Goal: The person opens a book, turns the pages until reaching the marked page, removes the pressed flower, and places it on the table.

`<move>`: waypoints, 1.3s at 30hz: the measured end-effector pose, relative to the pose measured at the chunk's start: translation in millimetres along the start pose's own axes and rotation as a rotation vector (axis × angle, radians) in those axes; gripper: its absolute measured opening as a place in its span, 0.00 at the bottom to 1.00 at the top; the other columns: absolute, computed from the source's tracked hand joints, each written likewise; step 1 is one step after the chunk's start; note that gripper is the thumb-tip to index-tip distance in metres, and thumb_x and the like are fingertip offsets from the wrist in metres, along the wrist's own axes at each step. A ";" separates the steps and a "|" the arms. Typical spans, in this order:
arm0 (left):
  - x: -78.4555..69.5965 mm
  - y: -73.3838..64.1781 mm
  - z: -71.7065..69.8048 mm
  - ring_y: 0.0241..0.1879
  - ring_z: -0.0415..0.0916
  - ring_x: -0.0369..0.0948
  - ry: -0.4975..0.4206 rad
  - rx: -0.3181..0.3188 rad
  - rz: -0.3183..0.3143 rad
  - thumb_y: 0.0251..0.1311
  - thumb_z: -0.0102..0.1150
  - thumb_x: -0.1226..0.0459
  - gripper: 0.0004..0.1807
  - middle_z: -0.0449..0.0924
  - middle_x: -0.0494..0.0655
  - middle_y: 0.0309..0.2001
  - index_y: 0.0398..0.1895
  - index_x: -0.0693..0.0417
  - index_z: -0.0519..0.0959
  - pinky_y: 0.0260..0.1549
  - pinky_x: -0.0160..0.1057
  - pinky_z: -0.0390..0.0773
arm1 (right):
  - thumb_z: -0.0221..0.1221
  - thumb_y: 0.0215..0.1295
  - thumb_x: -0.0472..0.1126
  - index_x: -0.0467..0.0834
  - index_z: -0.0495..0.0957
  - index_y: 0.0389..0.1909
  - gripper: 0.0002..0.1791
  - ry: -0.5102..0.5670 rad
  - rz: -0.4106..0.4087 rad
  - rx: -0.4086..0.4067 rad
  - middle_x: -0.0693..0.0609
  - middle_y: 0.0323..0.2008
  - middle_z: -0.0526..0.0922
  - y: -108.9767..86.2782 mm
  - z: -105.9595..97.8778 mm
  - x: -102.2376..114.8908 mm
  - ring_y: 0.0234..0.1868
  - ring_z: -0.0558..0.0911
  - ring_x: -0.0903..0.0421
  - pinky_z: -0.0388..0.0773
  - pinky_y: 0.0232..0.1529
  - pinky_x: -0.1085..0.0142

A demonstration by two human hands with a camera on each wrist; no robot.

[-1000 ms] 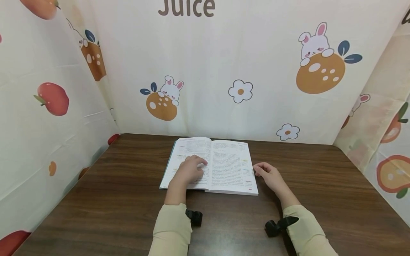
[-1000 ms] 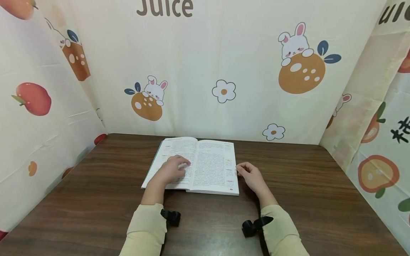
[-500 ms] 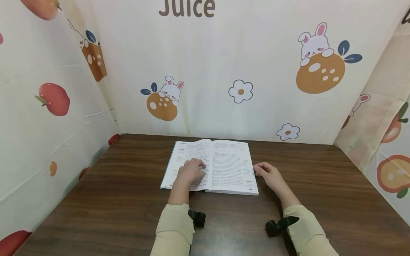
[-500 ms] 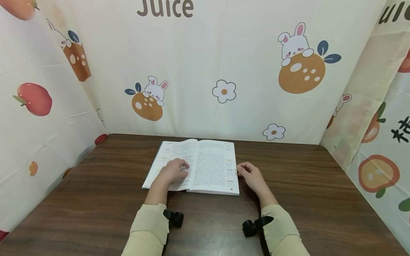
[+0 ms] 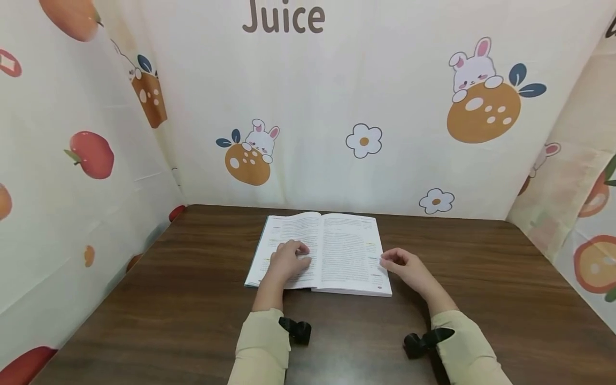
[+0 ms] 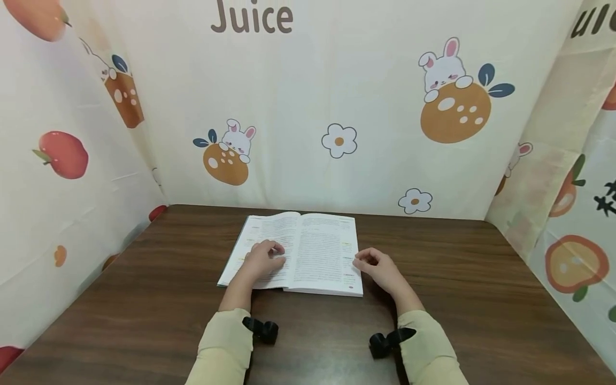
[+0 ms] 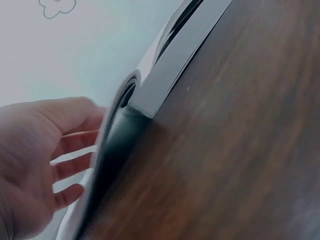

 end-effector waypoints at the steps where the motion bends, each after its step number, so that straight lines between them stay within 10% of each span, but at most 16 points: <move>1: 0.8 0.8 -0.2 0.46 0.67 0.44 -0.022 -0.025 0.008 0.53 0.59 0.59 0.09 0.76 0.42 0.41 0.38 0.47 0.79 0.49 0.49 0.62 | 0.63 0.57 0.50 0.41 0.75 0.46 0.21 -0.011 -0.031 0.036 0.47 0.38 0.73 -1.0 0.0 1.0 0.40 0.69 0.51 0.66 0.38 0.61; 11: -10.3 1.8 -3.9 0.46 0.67 0.42 -0.096 -0.132 0.065 0.57 0.56 0.60 0.07 0.76 0.40 0.42 0.38 0.47 0.79 0.46 0.46 0.65 | 0.72 0.44 0.45 0.47 0.74 0.53 0.31 -0.057 -0.161 0.306 0.47 0.50 0.66 -15.3 -0.8 8.0 0.53 0.63 0.48 0.58 0.53 0.50; 30: -37.1 -1.6 -10.7 0.42 0.68 0.41 -0.109 -0.203 0.207 0.58 0.55 0.64 0.06 0.78 0.41 0.38 0.36 0.49 0.81 0.44 0.41 0.69 | 0.72 0.44 0.47 0.47 0.76 0.49 0.29 -0.065 -0.120 0.259 0.48 0.46 0.67 -11.5 -0.7 2.9 0.50 0.64 0.49 0.62 0.50 0.54; 39: -57.6 -5.1 0.8 0.40 0.68 0.40 -0.045 -0.123 0.325 0.59 0.54 0.63 0.07 0.78 0.40 0.35 0.37 0.50 0.81 0.42 0.39 0.70 | 0.72 0.43 0.49 0.47 0.77 0.48 0.28 -0.076 -0.110 0.237 0.48 0.45 0.68 -9.8 0.1 3.8 0.49 0.65 0.49 0.62 0.49 0.54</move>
Point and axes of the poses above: each hand's wrist, its own y-axis towards the middle knuckle, its own z-axis out of the palm, x = y × z, the point moved 7 cm from there along y, towards the middle knuckle
